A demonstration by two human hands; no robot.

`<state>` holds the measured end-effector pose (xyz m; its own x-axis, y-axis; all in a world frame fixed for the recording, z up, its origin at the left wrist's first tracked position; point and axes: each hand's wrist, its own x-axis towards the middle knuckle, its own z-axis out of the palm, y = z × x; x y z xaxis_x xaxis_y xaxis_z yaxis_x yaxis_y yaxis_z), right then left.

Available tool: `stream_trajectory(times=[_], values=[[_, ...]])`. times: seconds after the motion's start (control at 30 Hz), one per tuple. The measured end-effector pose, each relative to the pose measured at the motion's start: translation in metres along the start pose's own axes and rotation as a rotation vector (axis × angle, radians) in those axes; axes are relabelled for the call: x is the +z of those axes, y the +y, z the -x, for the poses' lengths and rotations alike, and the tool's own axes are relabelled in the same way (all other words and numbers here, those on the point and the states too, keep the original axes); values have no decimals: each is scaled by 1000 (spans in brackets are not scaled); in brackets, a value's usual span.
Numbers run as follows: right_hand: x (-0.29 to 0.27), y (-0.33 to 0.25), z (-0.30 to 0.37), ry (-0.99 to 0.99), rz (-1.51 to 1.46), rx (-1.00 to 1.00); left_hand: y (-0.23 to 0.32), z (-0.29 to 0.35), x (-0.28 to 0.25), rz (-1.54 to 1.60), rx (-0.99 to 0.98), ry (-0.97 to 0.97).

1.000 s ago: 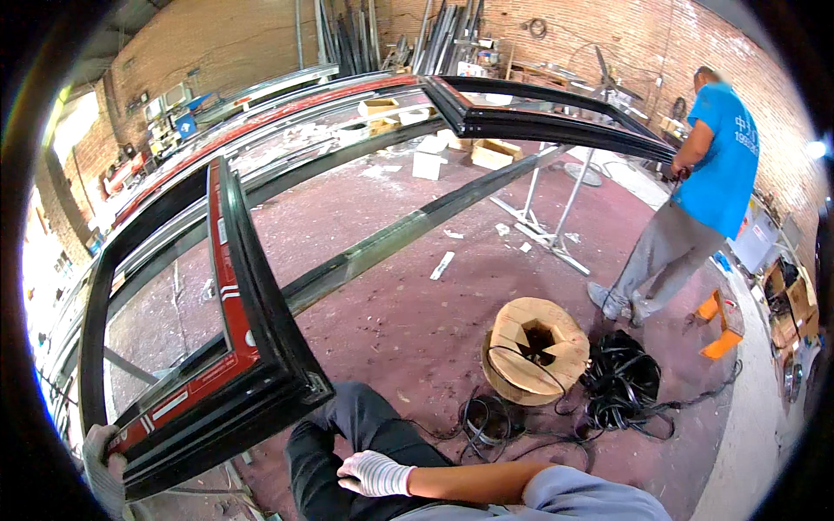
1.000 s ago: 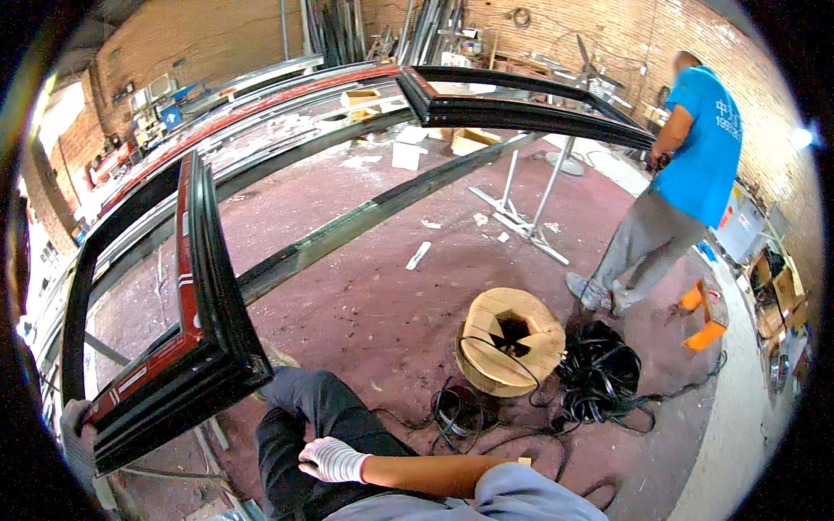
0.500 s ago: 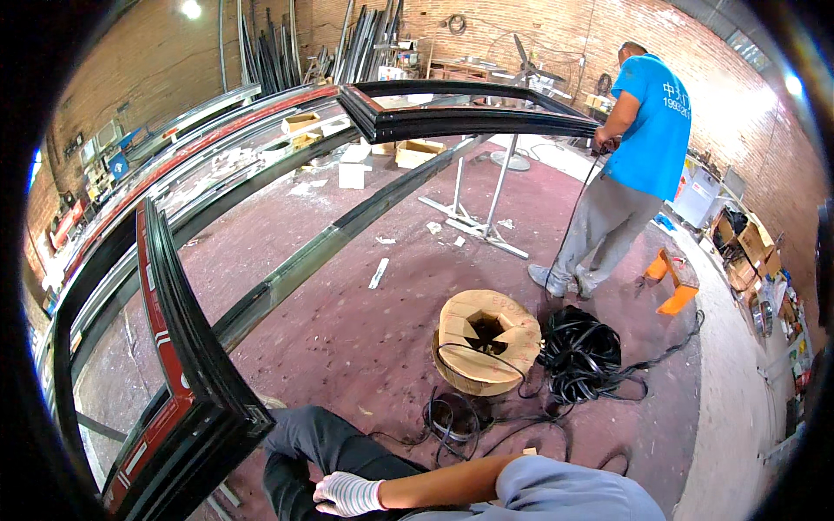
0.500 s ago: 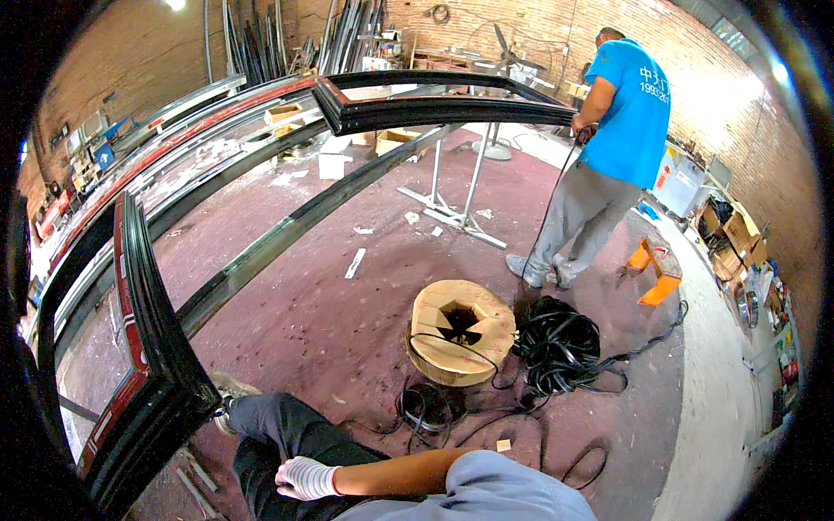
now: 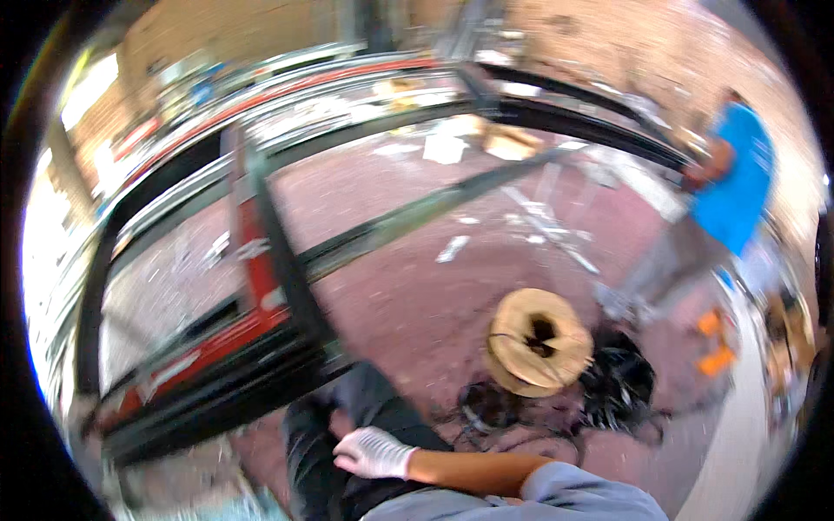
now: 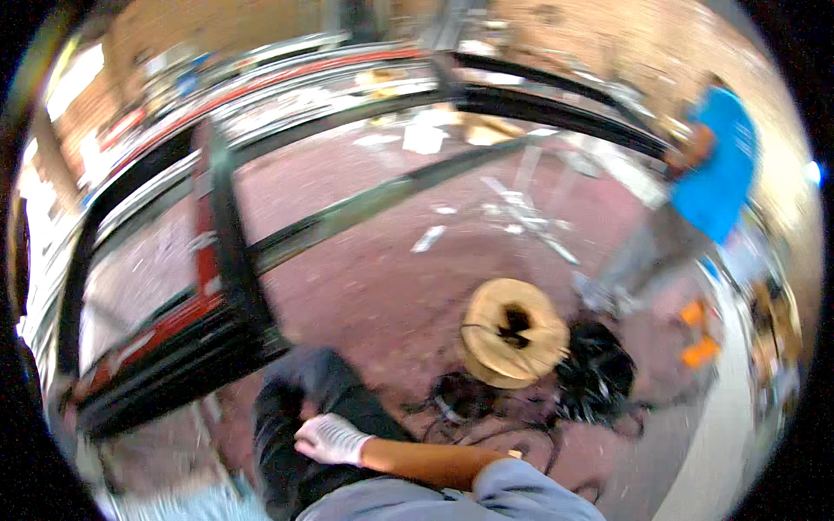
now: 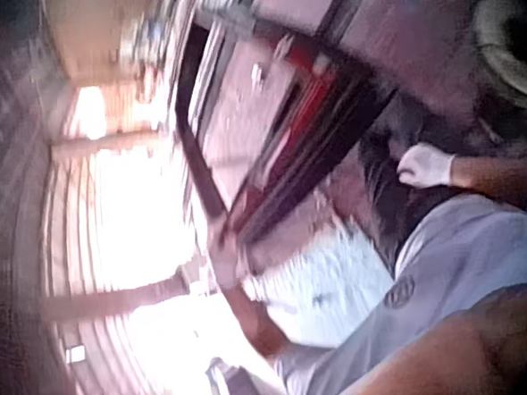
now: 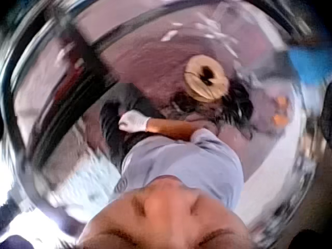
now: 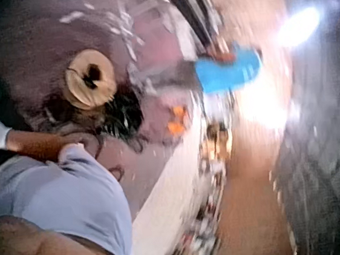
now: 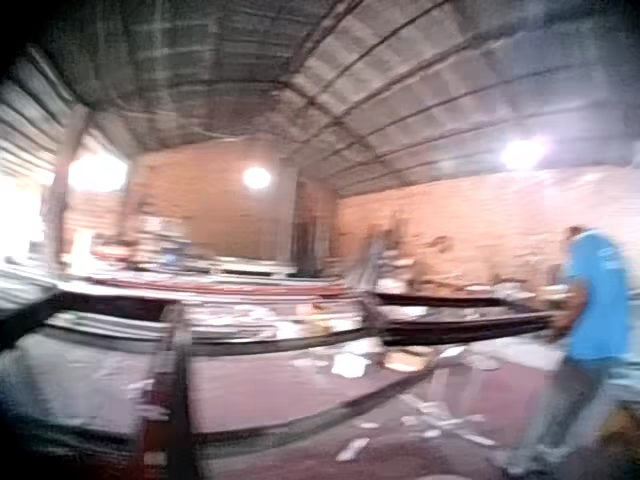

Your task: The person sits on the floor and installs a black rubber seal onto a window frame. They use shears to cut the seal to length and press it into the frame's groove, repeating the process for different sides of the frame.

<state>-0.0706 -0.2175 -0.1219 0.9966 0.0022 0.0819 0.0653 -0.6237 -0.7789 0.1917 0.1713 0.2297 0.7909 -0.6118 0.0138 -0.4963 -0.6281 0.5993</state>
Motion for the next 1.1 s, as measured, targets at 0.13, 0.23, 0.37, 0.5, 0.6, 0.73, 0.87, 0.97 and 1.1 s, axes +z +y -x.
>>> stream_trajectory(times=[0.13, 0.23, 0.37, 0.5, 0.6, 0.73, 0.87, 0.97, 1.1], values=[[1, 0, 1, 102, 85, 22, 6, -36, 32, -324, 325, 272], [23, 1, 2, 145, 92, 12, 19, -35, 15, -311, 237, 148], [55, -16, -8, 80, 117, 30, -11, -5, -20, -344, 284, 119], [26, 5, -1, 41, 113, 9, -10, -7, -11, -380, 254, 170], [27, 6, -1, 20, 125, 35, -10, -8, -15, -420, 236, 165], [32, 12, -2, -5, 137, 44, 6, -12, -17, -391, 201, 98], [35, 9, -8, -13, 152, 29, 24, -29, 4, -436, 476, 111], [36, 9, -7, 22, 141, 20, 61, -48, 37, -403, 594, 85], [35, 14, -2, 23, 146, 44, 133, -70, 91, -389, 586, 59]])
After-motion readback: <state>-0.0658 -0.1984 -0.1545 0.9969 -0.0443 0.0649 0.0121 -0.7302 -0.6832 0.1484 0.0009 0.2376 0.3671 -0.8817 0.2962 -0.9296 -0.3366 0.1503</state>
